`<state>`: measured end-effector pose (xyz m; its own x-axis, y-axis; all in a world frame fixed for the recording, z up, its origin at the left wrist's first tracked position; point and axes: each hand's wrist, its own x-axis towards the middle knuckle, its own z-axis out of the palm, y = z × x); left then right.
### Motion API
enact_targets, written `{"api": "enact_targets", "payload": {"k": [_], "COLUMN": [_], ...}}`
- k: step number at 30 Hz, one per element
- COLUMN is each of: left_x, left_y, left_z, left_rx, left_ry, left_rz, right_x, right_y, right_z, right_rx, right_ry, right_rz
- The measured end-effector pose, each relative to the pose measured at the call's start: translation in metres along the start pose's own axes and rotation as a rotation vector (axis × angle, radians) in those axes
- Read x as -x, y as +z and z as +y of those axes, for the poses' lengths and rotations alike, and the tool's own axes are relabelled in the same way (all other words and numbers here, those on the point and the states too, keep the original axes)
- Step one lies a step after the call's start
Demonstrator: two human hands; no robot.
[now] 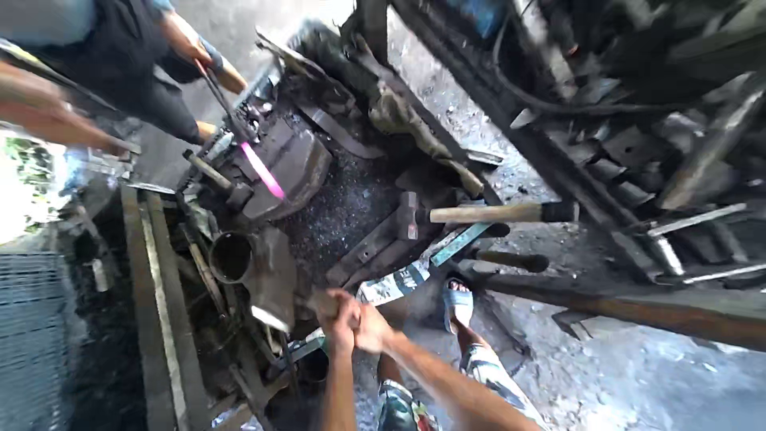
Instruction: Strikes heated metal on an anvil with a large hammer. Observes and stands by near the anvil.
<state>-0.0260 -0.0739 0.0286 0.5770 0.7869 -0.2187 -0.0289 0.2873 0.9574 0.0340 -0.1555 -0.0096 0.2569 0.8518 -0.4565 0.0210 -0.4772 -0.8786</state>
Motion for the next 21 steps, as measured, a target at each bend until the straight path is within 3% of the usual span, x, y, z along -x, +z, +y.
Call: {"api": "enact_targets", "payload": {"k": [2, 5, 8, 10, 11, 12, 14, 15, 16, 17, 18, 19, 21], "left_x": [0.041, 0.042, -0.018, -0.078, -0.108, -0.137, -0.169, -0.171, -0.163, -0.151, -0.135, -0.108, -0.038], "left_y": [0.021, 0.038, 0.060, 0.062, 0.052, 0.030, -0.001, -0.008, -0.015, -0.021, -0.021, -0.018, -0.006], "left_z": [0.066, 0.204, 0.331, 0.363, 0.343, 0.297, 0.155, 0.082, 0.022, -0.017, -0.032, -0.023, 0.041], "left_rx": [-0.037, -0.216, -0.344, -0.363, -0.349, -0.328, -0.269, -0.236, -0.163, -0.071, 0.025, 0.097, 0.069], "left_ry": [0.151, 0.395, 0.672, 0.776, 0.788, 0.751, 0.541, 0.343, 0.149, 0.028, -0.002, 0.051, 0.242], "left_rz": [-0.074, -0.209, -0.403, -0.477, -0.449, -0.408, -0.204, -0.094, 0.002, 0.044, 0.016, -0.024, -0.055], "right_x": [0.045, 0.051, 0.002, -0.043, -0.067, -0.090, -0.128, -0.142, -0.138, -0.128, -0.117, -0.096, -0.038], "right_y": [-0.009, -0.049, -0.091, -0.117, -0.128, -0.131, -0.105, -0.076, -0.046, -0.031, -0.032, -0.035, -0.037], "right_z": [-0.048, -0.177, -0.302, -0.346, -0.345, -0.319, -0.198, -0.121, -0.060, -0.025, -0.013, -0.017, -0.059], "right_rx": [-0.050, -0.155, -0.158, -0.085, -0.051, -0.008, 0.044, 0.036, 0.034, 0.058, 0.129, 0.193, 0.239], "right_ry": [-0.213, -0.679, -1.116, -1.155, -1.109, -1.010, -0.642, -0.444, -0.225, -0.028, 0.076, 0.068, -0.133], "right_rz": [0.069, 0.100, 0.292, 0.414, 0.417, 0.380, 0.238, 0.224, 0.197, 0.156, 0.108, 0.058, -0.008]}}
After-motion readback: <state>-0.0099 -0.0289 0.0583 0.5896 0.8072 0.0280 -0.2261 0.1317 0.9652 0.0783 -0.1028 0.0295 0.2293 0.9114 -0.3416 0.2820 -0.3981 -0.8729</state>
